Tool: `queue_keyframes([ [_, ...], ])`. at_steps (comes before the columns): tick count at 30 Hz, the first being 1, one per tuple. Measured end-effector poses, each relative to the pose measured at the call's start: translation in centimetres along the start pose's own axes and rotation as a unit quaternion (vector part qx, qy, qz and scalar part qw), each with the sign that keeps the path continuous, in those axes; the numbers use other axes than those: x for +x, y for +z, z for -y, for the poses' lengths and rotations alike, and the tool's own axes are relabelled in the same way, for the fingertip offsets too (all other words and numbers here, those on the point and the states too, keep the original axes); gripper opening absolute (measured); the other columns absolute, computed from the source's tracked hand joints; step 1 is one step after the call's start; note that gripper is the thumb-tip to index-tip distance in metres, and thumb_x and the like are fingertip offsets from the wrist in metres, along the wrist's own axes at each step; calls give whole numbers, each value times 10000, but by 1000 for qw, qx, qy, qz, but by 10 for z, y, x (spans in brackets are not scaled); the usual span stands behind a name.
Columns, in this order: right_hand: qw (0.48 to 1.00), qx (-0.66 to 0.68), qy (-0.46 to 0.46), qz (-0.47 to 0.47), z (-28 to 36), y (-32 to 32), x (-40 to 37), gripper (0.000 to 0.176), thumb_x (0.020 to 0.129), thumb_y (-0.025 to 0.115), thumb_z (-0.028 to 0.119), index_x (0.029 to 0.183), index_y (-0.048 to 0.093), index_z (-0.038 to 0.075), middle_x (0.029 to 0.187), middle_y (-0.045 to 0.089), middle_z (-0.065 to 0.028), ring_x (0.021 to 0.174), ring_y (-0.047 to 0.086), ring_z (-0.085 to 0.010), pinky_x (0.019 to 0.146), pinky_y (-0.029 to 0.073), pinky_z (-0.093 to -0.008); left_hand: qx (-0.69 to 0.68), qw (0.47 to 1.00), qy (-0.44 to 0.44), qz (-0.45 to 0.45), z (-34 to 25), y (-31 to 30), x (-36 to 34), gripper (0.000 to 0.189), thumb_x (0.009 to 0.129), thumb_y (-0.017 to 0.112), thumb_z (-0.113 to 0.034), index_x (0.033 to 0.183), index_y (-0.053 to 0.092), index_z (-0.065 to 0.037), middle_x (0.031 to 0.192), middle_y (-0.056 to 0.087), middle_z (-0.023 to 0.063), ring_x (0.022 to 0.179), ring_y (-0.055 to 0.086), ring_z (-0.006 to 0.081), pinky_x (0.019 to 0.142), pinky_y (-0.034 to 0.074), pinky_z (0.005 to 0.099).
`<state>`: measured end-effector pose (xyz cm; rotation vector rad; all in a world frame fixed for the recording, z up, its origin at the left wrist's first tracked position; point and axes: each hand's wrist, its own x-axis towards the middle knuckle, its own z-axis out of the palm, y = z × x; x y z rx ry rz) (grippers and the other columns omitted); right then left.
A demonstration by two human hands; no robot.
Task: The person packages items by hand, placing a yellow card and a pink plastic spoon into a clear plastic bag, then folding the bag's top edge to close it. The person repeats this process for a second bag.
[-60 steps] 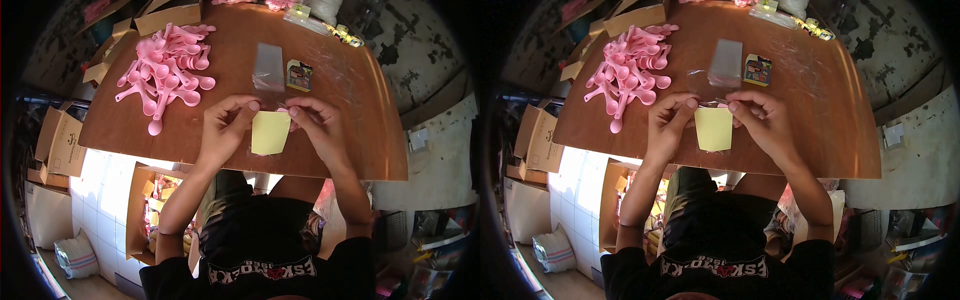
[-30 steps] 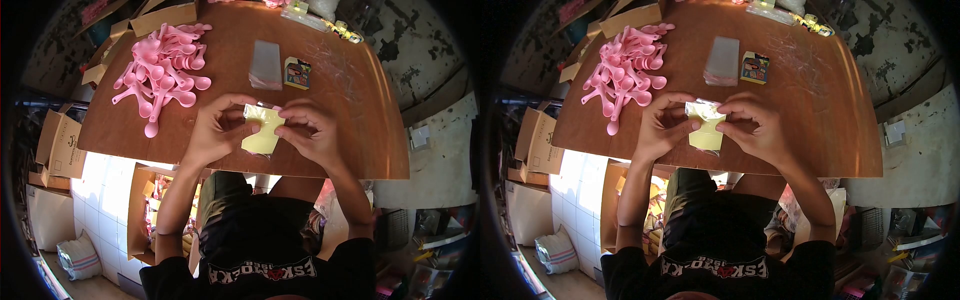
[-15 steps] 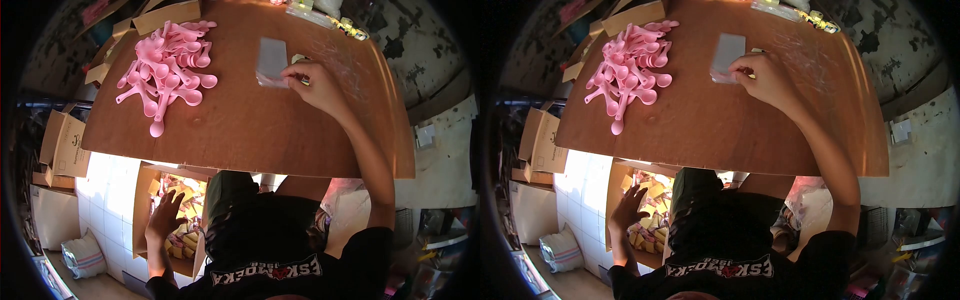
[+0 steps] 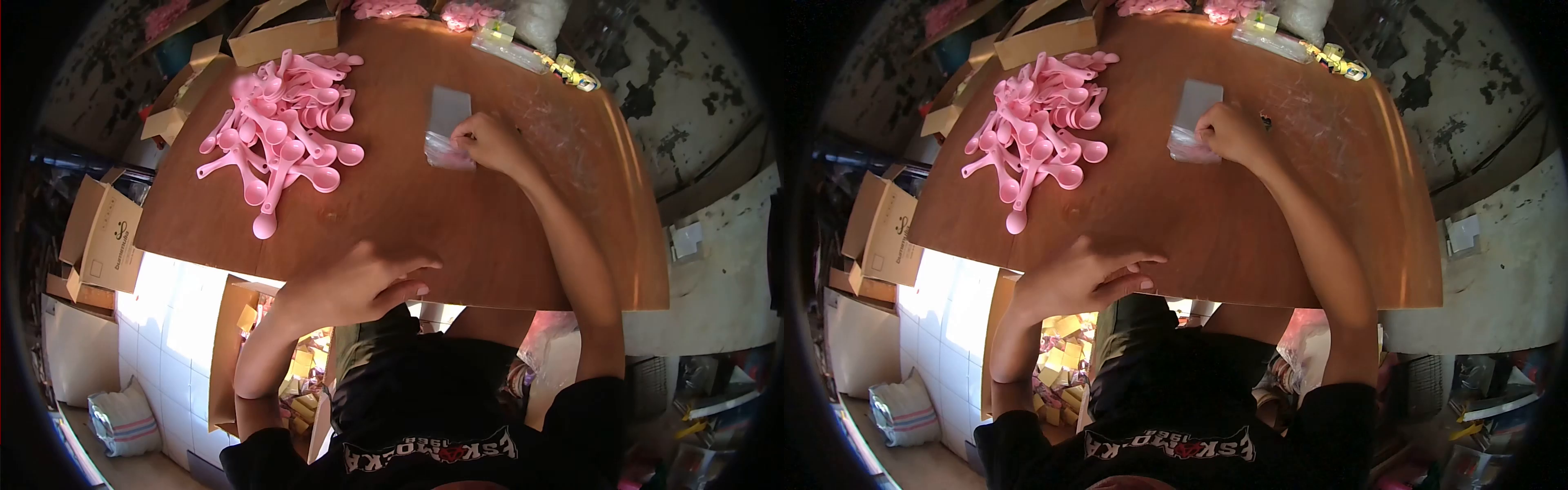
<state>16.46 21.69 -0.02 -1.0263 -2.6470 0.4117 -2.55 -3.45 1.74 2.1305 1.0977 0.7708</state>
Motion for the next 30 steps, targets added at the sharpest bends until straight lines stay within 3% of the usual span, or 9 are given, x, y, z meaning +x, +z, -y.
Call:
queue_keyframes([
  [2, 1000, 3, 0, 5, 0, -2, -3, 130, 791, 632, 75, 873, 718, 21, 822, 703, -161, 746, 702, -261, 672, 521, -361, 21, 1000, 7, -5, 6, -11, 26, 260, 886, 624, -126, 1137, 635, -62, 846, 677, 207, 742, 663, 366, 687, 533, 438],
  [7, 1000, -6, -16, -16, 4, -4, -6, 139, 805, 597, 61, 874, 710, 19, 813, 691, -175, 739, 691, -280, 666, 509, -378, 322, 946, 18, -16, 47, -12, 83, 357, 901, 590, -186, 1176, 588, 42, 1343, 498, 258, 1062, 618, 363, 929, 486, 428],
  [11, 999, 31, -3, 8, -1, -4, -1, 135, 801, 600, 59, 869, 711, 21, 804, 687, -176, 733, 687, -286, 661, 506, -380, 379, 922, 31, -79, 85, 8, 109, 439, 932, 532, -253, 1227, 534, 72, 1389, 455, 228, 1196, 521, 376, 1025, 403, 464],
  [14, 998, 53, 16, 1, -5, -4, -2, 119, 800, 625, 77, 860, 709, 19, 800, 687, -169, 723, 681, -288, 657, 504, -381, 345, 938, -33, -9, 81, 7, 113, 469, 939, 514, -277, 1273, 502, 50, 1358, 473, 205, 1292, 429, 354, 1078, 333, 493],
  [16, 984, -30, 7, -173, -7, -6, -5, 118, 806, 649, 105, 862, 710, 21, 787, 683, -160, 692, 662, -291, 655, 499, -375, 346, 938, -29, -18, 81, 7, 110, 468, 938, 513, -286, 1260, 511, 54, 1329, 480, 204, 1265, 452, 361, 1074, 342, 496],
  [23, 955, -94, -63, -273, 25, -34, -42, 89, 822, 655, 146, 813, 711, 77, 784, 659, -101, 761, 641, -304, 716, 478, -423, 267, 962, -43, -24, 81, 3, 108, 486, 910, 561, -266, 1275, 502, 49, 1329, 471, 214, 1266, 437, 391, 1077, 338, 512],
  [26, 957, -165, -81, -225, 45, -37, -68, 77, 834, 654, 141, 822, 701, 81, 774, 636, -76, 774, 626, -277, 767, 447, -399, 279, 958, -48, -48, 71, 0, 102, 473, 862, 630, -185, 1268, 510, 26, 1349, 455, 220, 1271, 427, 403, 1085, 328, 520],
  [28, 966, -140, -101, -193, 56, -32, -84, 67, 832, 661, 136, 829, 701, 82, 772, 640, -70, 767, 627, -262, 776, 438, -387, 239, 944, -4, -228, 50, -1, 97, 476, 825, 656, -72, 1272, 507, -1, 1389, 421, 225, 1301, 406, 384, 1092, 315, 511],
  [30, 972, -114, -122, -162, 68, -26, -98, 57, 831, 668, 131, 836, 701, 84, 771, 644, -64, 760, 628, -247, 785, 429, -375, 246, 946, 60, -201, 44, -7, 91, 446, 804, 667, -32, 1230, 540, -1, 1338, 474, 225, 1268, 446, 372, 1092, 315, 503],
])
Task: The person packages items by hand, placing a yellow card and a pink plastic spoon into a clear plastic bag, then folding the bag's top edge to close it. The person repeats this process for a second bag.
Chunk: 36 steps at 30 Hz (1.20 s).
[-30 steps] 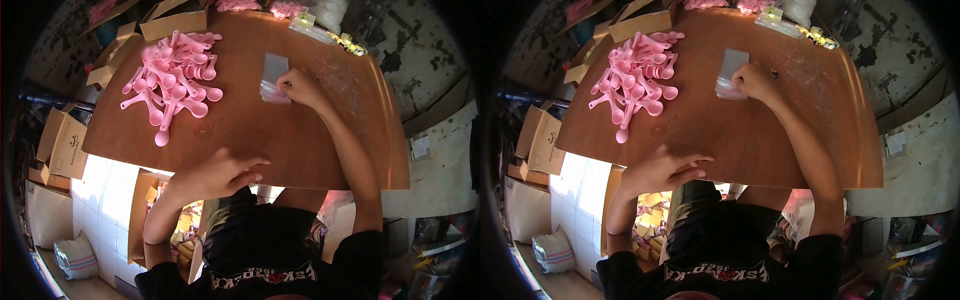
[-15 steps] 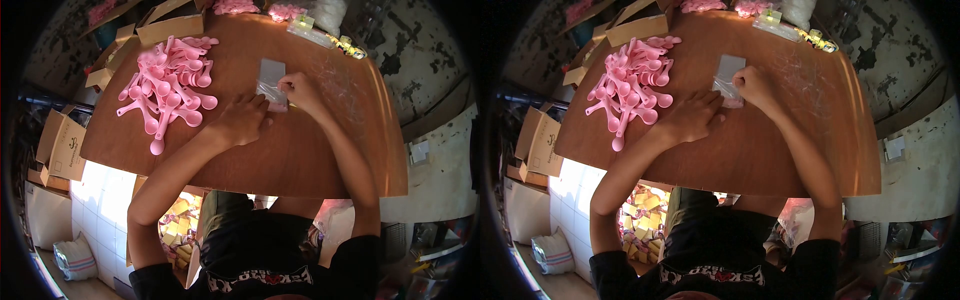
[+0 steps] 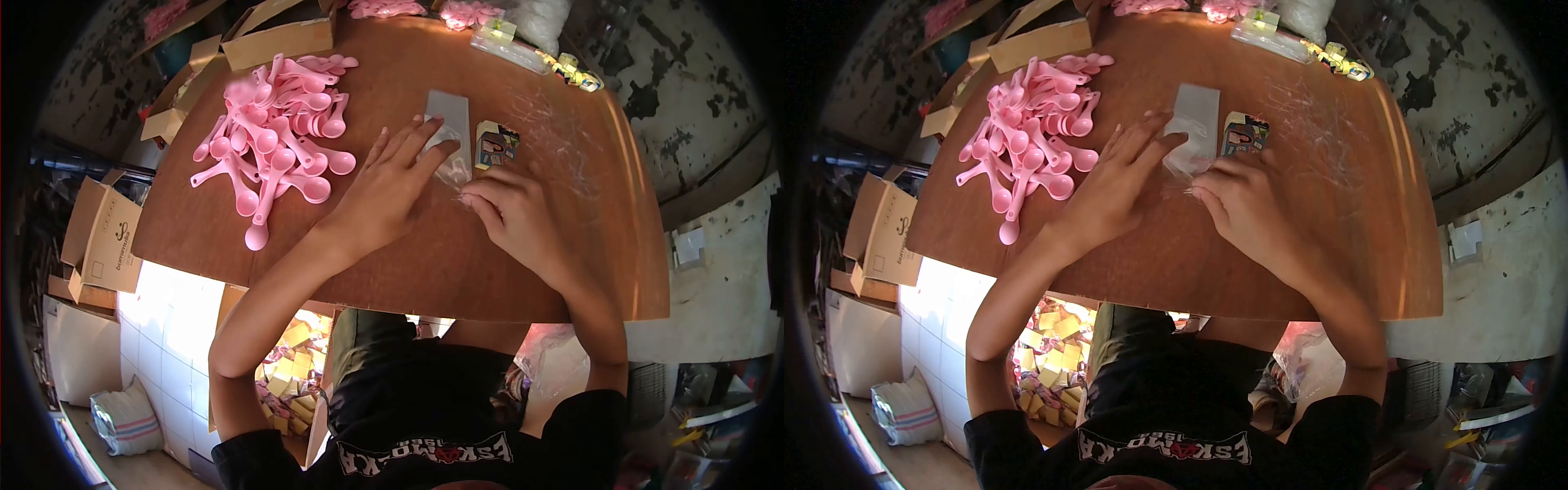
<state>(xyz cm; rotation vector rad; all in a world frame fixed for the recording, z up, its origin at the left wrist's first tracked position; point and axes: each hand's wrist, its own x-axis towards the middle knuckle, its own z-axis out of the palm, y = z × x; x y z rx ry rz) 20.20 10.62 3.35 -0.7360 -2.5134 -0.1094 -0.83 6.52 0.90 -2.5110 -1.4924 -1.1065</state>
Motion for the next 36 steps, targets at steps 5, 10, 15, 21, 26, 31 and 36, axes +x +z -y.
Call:
queue_keyframes([
  [5, 930, 331, 155, 35, 6, -11, -7, 144, 816, 700, 131, 926, 708, 40, 804, 664, -93, 801, 636, -272, 803, 454, -416, -190, 975, 29, 108, -3, -16, -19, 266, 801, 682, 8, 1062, 637, 12, 1107, 646, 176, 1061, 630, 267, 1006, 427, 441],
  [10, 999, 14, 46, 17, -63, 8, -11, 225, 823, 675, 93, 1041, 687, 40, 1035, 654, -144, 867, 642, -342, 729, 523, -424, -416, 888, -197, -17, -13, -10, -39, 195, 894, 657, -35, 1077, 650, 31, 908, 718, 85, 837, 665, 97, 769, 549, 246],
  [15, 990, 4, 133, 40, -64, 18, -23, 198, 812, 682, 92, 1006, 697, 53, 1020, 662, -106, 870, 642, -334, 732, 518, -430, -467, 837, -281, -52, -16, -7, -38, 216, 889, 696, -93, 1069, 661, 20, 966, 708, 97, 832, 676, 130, 749, 546, 251],
  [21, 988, 38, 147, 29, -81, 22, -25, 146, 819, 676, 79, 959, 688, 40, 931, 666, -121, 789, 647, -317, 696, 512, -409, -597, 725, -334, -85, -15, -4, -36, 233, 894, 691, -118, 1081, 657, 18, 912, 696, 77, 862, 698, 192, 710, 573, 252],
  [26, 989, -86, 95, -73, -52, -3, -22, 125, 834, 663, 60, 959, 661, 51, 870, 664, -115, 729, 649, -291, 661, 513, -397, -552, 766, -311, -111, -13, -2, -38, 197, 876, 719, -145, 997, 702, 9, 882, 691, 51, 748, 655, 109, 664, 551, 228],
  [31, 921, 267, 138, -246, -7, -40, -24, 107, 907, 649, 72, 968, 626, -13, 850, 647, -53, 744, 601, -101, 688, 487, -234, -526, 776, -341, -65, -19, -8, -35, 203, 879, 718, -139, 1003, 711, 23, 891, 711, 60, 760, 631, 72, 674, 519, 215],
  [36, 899, 349, 119, -235, 12, -38, -6, 112, 915, 643, 71, 971, 628, -25, 861, 649, -37, 772, 585, -70, 706, 481, -216, -499, 825, -263, -37, -29, -3, -37, 202, 909, 683, -123, 1020, 707, 44, 896, 719, 72, 781, 625, 64, 694, 513, 219],
])
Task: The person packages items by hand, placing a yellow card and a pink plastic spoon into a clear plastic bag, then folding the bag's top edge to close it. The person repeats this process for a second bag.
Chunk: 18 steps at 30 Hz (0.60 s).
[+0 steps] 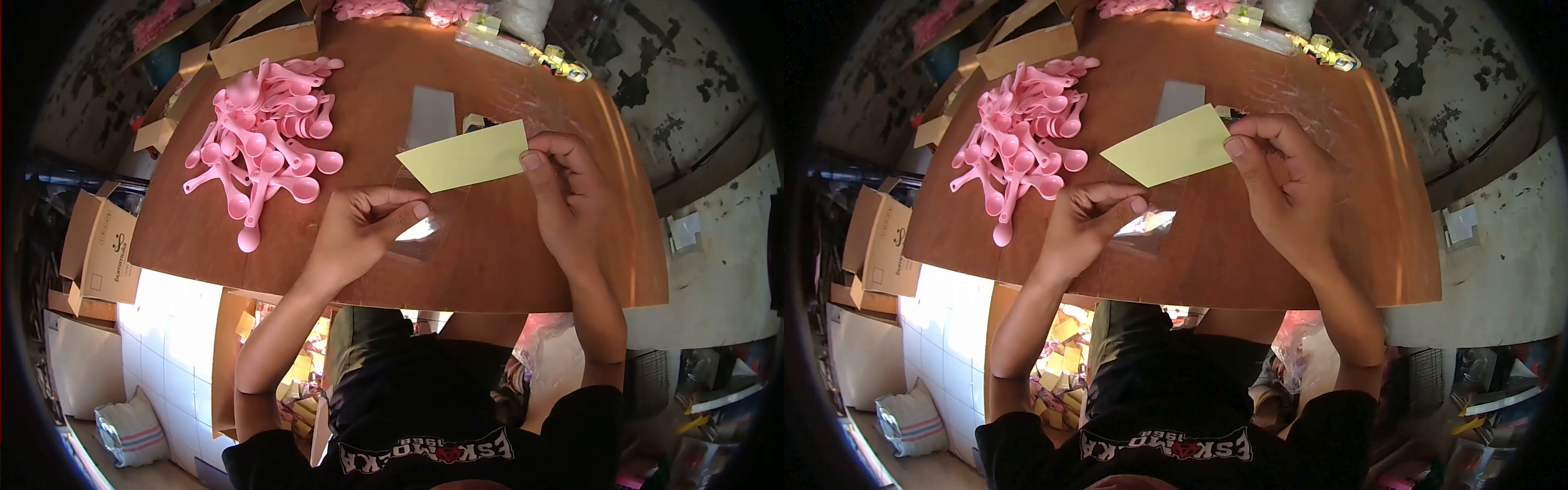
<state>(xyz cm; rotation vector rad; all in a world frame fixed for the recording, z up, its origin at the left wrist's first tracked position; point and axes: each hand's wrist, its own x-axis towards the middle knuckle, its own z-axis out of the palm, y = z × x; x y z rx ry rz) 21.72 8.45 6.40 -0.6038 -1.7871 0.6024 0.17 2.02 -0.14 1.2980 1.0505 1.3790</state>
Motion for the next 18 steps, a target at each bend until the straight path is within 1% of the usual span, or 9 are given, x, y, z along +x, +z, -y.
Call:
queue_keyframes([
  [2, 1000, 21, 10, 5, 2, 1, 5, 105, 914, 642, 64, 967, 633, -26, 861, 655, -38, 771, 589, -70, 707, 484, -219, -10, 1000, -12, 9, -7, -1, -3, 200, 903, 690, -129, 1019, 708, 33, 893, 719, 71, 787, 628, 68, 714, 505, 224],
  [4, 991, -52, 51, 116, 2, -5, 9, 95, 901, 650, 51, 953, 644, -29, 873, 666, -54, 792, 605, -72, 712, 493, -224, -20, 999, -25, 16, -12, -5, -6, 198, 898, 696, -134, 1018, 710, 22, 889, 720, 71, 793, 632, 72, 735, 497, 229],
  [9, 983, -54, 37, 171, 8, 0, 9, 96, 878, 668, 50, 943, 664, -21, 888, 676, -62, 795, 620, -104, 710, 502, -243, 77, 996, 6, 50, -14, -3, -10, 234, 925, 671, -167, 1028, 703, 41, 817, 670, -10, 750, 540, 11, 650, 482, 209],
  [11, 979, -53, 48, 193, 10, 4, 8, 98, 872, 672, 53, 942, 671, -15, 912, 678, -69, 810, 630, -129, 722, 506, -257, 55, 997, 0, 52, -18, 2, -10, 237, 925, 670, -166, 1046, 701, 36, 823, 672, -14, 750, 533, 7, 643, 473, 207],
  [12, 973, -50, 0, 226, 7, 7, 6, 102, 868, 677, 61, 942, 679, -9, 937, 674, -78, 838, 638, -160, 747, 508, -279, 34, 998, -7, 52, -20, 3, -10, 241, 925, 670, -165, 1063, 698, 31, 830, 673, -19, 750, 527, 3, 637, 465, 204],
  [13, 964, -45, -49, 258, 6, 9, 5, 106, 863, 681, 69, 941, 686, -3, 961, 669, -86, 866, 645, -191, 773, 509, -300, 33, 998, -7, 52, -23, 4, -11, 241, 925, 670, -165, 1063, 698, 31, 830, 673, -19, 750, 527, 3, 637, 465, 204],
  [14, 959, -48, -42, 275, 7, 9, 6, 127, 846, 697, 89, 938, 694, 1, 991, 656, -110, 912, 644, -241, 812, 505, -337, 44, 998, -8, 53, -27, 4, -10, 237, 921, 672, -152, 1071, 695, 30, 864, 691, 9, 780, 557, 16, 660, 474, 206],
  [16, 958, -37, -45, 280, 6, 12, 4, 136, 843, 697, 86, 945, 691, -3, 991, 655, -112, 906, 646, -246, 815, 505, -342, 55, 997, -9, 54, -27, 6, -8, 235, 916, 674, -140, 1078, 693, 28, 899, 709, 36, 810, 588, 28, 683, 482, 208],
  [18, 957, -26, -46, 285, 5, 12, 5, 145, 839, 697, 84, 951, 688, -7, 990, 654, -115, 900, 649, -252, 818, 504, -348, 34, 998, 43, 23, -22, 10, -6, 249, 920, 657, -104, 1128, 674, 32, 949, 710, 57, 846, 609, 50, 732, 508, 220],
])
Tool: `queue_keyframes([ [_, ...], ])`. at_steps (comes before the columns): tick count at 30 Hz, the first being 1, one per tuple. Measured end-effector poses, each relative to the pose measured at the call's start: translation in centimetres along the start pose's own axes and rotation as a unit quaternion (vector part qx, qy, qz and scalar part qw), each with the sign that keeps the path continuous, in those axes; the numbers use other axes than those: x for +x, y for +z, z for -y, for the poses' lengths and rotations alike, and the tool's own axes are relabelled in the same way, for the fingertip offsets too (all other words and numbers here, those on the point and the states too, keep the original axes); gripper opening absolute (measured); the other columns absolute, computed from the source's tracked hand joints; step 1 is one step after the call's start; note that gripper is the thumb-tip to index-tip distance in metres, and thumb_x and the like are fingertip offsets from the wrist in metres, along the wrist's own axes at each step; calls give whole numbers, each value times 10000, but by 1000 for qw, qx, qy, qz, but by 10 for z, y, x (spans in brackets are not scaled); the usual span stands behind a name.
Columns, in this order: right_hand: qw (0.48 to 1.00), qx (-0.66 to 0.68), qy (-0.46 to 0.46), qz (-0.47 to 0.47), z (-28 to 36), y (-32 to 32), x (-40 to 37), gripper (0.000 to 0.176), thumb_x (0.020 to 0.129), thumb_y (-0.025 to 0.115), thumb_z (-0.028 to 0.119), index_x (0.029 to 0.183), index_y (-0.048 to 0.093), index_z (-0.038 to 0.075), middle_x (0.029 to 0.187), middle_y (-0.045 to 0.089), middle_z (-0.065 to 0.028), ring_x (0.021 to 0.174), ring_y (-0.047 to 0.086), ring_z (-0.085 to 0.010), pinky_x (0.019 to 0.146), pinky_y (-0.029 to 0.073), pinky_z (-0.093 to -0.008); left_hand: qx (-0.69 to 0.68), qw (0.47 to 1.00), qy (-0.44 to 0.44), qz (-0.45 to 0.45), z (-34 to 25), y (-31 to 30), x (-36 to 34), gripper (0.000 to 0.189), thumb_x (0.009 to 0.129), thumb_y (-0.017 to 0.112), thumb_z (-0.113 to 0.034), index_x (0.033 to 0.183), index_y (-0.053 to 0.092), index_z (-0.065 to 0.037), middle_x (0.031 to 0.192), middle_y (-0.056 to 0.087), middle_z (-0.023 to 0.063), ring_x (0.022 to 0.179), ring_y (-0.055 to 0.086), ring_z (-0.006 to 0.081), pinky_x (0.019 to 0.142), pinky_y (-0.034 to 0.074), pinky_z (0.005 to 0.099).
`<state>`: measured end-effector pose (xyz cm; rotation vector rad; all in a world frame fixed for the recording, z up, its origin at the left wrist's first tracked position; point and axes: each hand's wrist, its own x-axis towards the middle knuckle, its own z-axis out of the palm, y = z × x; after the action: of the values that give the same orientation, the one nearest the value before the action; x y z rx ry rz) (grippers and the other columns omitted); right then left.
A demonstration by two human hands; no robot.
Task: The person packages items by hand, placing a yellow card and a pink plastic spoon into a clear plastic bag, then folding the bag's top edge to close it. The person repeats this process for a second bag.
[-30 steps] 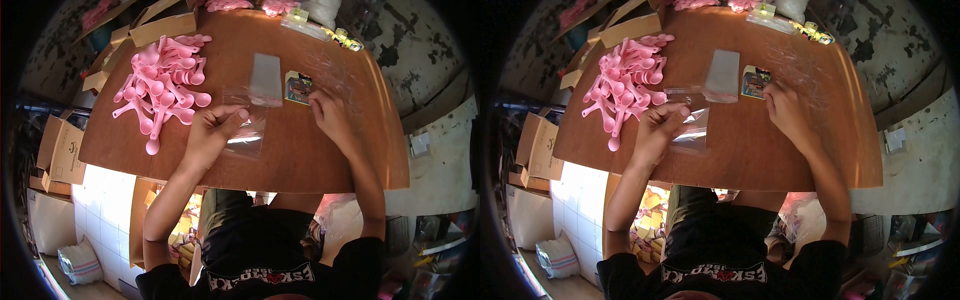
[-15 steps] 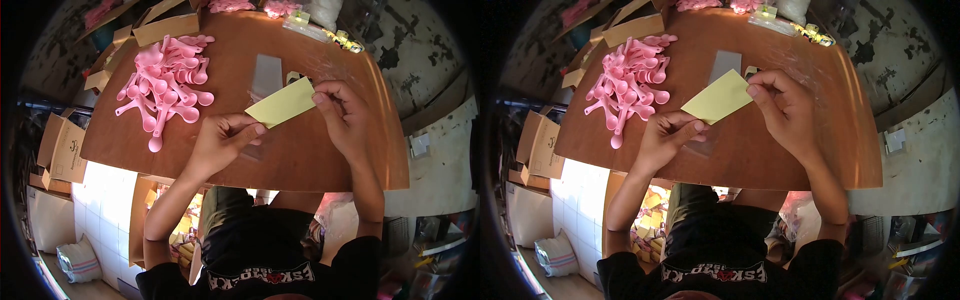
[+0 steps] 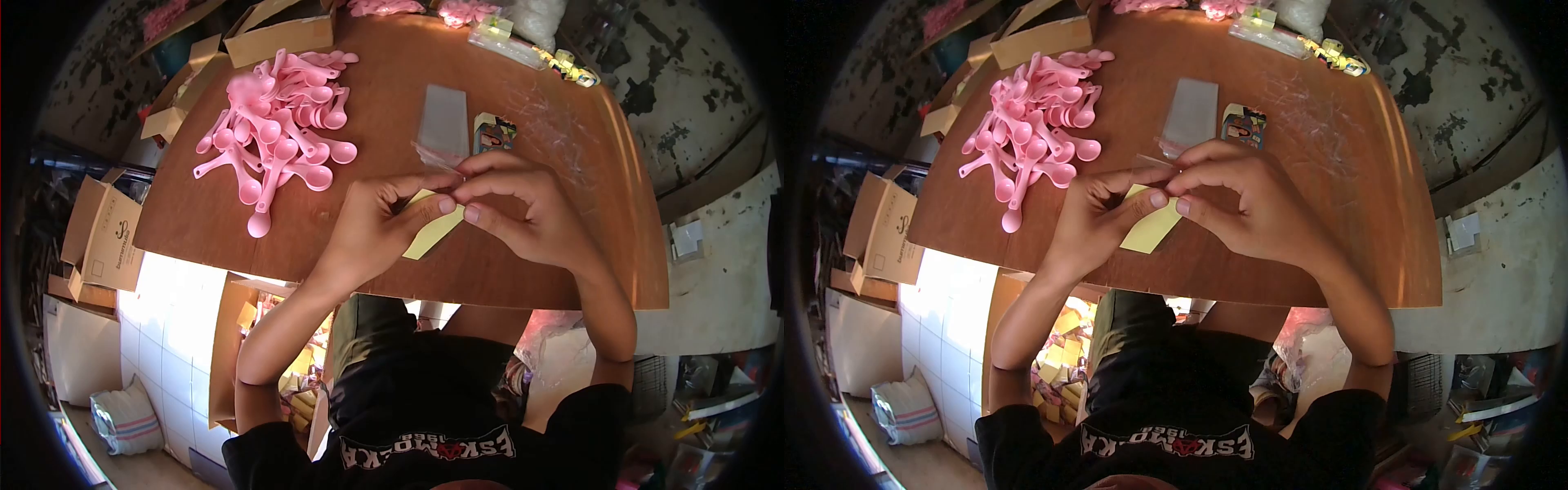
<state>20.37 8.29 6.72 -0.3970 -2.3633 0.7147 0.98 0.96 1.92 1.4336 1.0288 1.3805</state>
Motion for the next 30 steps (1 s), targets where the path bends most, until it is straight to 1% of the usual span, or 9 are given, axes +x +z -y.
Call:
queue_keyframes([
  [4, 988, 81, 98, 90, 7, -3, 5, 144, 836, 682, 59, 953, 675, -25, 1029, 654, -131, 884, 655, -245, 750, 522, -331, 3, 1000, 29, -1, 6, 5, 2, 277, 917, 650, -74, 1170, 651, 39, 1002, 704, 77, 894, 619, 76, 793, 517, 232],
  [6, 973, 126, 156, 112, 10, 1, 6, 138, 839, 674, 49, 951, 670, -31, 1039, 655, -136, 855, 663, -234, 713, 527, -319, 34, 994, 98, -25, 14, 8, 5, 265, 894, 681, -104, 1111, 673, 49, 982, 727, 129, 885, 635, 90, 792, 516, 255],
  [9, 971, 96, 188, 116, 11, 7, 10, 144, 854, 665, 48, 973, 659, -34, 979, 670, -124, 743, 664, -186, 654, 536, -286, 5, 997, 68, -34, 16, 7, 2, 337, 872, 703, -102, 1171, 642, 42, 1043, 713, 139, 922, 647, 115, 822, 514, 275],
  [12, 976, -47, 174, 125, 11, 13, 17, 166, 871, 656, 52, 1017, 651, -28, 853, 677, -111, 653, 650, -138, 636, 543, -263, 8, 996, 81, -38, 14, 2, -4, 432, 853, 722, -92, 1247, 590, 25, 1089, 693, 133, 974, 639, 124, 847, 506, 283],
  [17, 947, 240, 198, 76, -1, 10, 43, 170, 903, 648, 124, 1012, 678, -3, 748, 675, -82, 640, 654, -102, 582, 510, -226, 19, 998, 29, -54, 19, -23, -36, 481, 846, 726, -56, 1282, 536, 13, 1092, 679, 123, 1015, 623, 118, 872, 492, 271],
  [19, 961, 191, 192, 50, -32, 25, 63, 166, 910, 636, 131, 1012, 688, 10, 810, 705, -71, 689, 671, -114, 616, 522, -246, -30, 996, -38, -76, 22, -26, -53, 477, 861, 711, -46, 1297, 525, 8, 1096, 679, 119, 995, 625, 100, 852, 495, 255],
  [21, 998, 37, 57, -7, -65, 58, 85, 174, 886, 646, 124, 1019, 694, 23, 858, 721, -91, 750, 691, -168, 682, 538, -288, -27, 996, -48, -76, 23, -26, -64, 479, 870, 700, -36, 1311, 517, -2, 1055, 691, 101, 952, 634, 88, 827, 497, 237],
  [25, 998, -52, -22, 12, -89, 121, 137, 190, 810, 687, 100, 988, 702, 37, 879, 718, -137, 784, 697, -213, 725, 539, -322, 4, 997, -63, -54, 19, -27, -76, 518, 868, 679, 20, 1337, 460, 32, 1022, 694, 111, 970, 651, 125, 847, 503, 237],
  [30, 996, -78, -4, 36, -96, 168, 170, 192, 697, 719, 93, 867, 677, 16, 794, 699, -164, 734, 697, -272, 715, 543, -353, -28, 994, -57, -93, 15, -32, -79, 485, 871, 705, -46, 1315, 513, -5, 982, 710, 89, 906, 624, 61, 777, 497, 219],
])
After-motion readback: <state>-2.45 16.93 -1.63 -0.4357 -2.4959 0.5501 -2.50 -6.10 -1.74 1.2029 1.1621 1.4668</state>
